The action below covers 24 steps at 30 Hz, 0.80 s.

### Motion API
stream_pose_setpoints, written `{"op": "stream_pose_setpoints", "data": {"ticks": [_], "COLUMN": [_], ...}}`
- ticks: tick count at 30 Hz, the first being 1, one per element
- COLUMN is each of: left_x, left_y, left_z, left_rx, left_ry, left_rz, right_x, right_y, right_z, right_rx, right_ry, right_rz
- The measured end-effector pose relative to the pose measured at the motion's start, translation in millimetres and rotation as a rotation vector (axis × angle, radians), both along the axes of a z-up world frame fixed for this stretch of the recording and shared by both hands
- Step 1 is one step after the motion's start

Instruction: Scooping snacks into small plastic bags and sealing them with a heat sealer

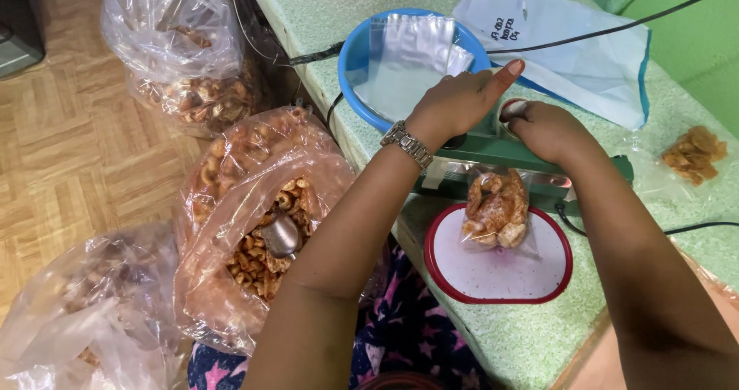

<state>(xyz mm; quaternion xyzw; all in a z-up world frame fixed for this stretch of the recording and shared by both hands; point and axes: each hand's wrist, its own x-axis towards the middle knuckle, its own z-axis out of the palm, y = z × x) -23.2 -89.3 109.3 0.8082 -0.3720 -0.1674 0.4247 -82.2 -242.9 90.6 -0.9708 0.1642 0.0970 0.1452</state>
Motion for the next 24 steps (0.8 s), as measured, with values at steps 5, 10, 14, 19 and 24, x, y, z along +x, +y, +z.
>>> {"op": "stream_pose_setpoints", "data": {"ticks": [5,10,14,19,24], "left_x": [2,-1,-2,7,-13], "left_y": [0,4,1,-1,31], "left_z": [-1,2,10,-2,-13], "left_rx": [-0.008,-0.032,-0.008,-0.295,-0.942], "left_ry": [-0.005,-0.011,-0.063,-0.114,0.107], "left_rz": [-0.002,-0.011,0.057,0.178,0.424], "right_x": [3,3,4,3,-13], "right_y": [-5,-9,-27,-41,-30], "right_z": [-4,-11,-20,-27,6], "right_rx": [0.005,-0.012,0.052,0.049,0.334], "right_ry": [-0.009,-0.029,-0.116,-0.240,-0.378], "right_rz": [0.004,0.008,0.076,0.193,0.075]}}
